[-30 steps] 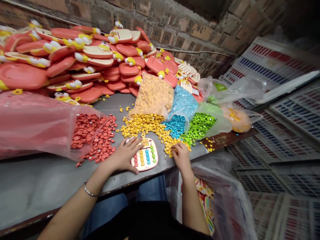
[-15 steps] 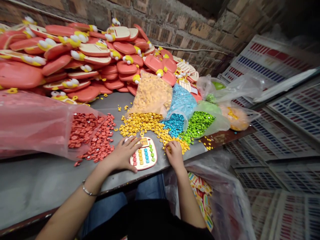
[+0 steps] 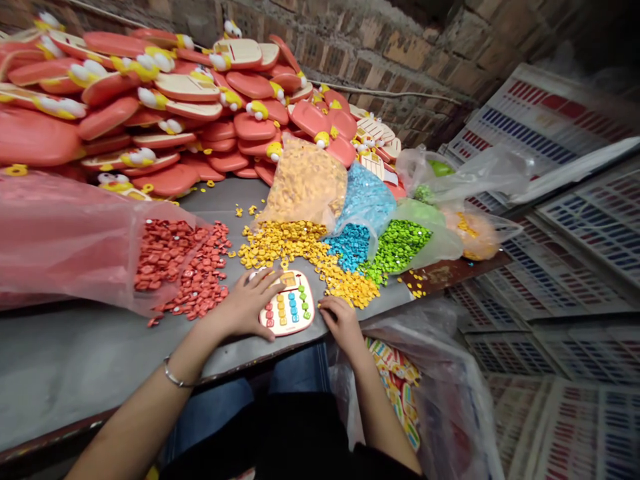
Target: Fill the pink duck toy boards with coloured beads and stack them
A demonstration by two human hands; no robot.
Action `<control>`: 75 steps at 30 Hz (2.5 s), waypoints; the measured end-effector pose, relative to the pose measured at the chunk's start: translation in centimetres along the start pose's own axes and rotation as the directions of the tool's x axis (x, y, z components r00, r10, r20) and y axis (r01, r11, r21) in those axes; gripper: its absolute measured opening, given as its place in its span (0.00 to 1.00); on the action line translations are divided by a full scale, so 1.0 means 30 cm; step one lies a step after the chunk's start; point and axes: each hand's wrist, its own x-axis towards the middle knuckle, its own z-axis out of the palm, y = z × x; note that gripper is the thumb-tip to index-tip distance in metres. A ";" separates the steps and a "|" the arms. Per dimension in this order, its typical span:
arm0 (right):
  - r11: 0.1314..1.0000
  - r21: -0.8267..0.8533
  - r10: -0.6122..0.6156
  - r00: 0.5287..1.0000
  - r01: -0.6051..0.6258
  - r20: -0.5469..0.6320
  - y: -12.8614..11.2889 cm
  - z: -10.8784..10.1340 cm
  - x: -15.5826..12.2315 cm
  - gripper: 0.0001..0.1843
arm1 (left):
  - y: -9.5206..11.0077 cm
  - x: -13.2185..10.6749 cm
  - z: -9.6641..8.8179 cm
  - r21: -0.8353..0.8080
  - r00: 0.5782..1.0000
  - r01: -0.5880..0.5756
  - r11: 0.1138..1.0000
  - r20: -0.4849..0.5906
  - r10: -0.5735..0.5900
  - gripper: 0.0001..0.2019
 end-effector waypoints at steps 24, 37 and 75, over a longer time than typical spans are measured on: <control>0.994 0.098 -0.049 0.999 0.047 0.014 -0.052 -0.022 0.168 0.05 | 0.007 -0.006 0.008 -0.013 1.000 -0.004 1.000 -0.019 0.004 0.52; 0.967 -0.010 -0.230 0.890 0.254 0.393 -0.061 0.001 0.389 0.08 | 0.005 -0.006 0.016 -0.038 0.998 -0.025 0.999 -0.058 0.023 0.49; 0.924 0.255 0.134 0.865 -0.285 0.484 -0.096 -0.017 0.400 0.19 | 0.012 -0.021 -0.039 -0.245 0.965 -0.202 0.948 -0.217 0.149 0.53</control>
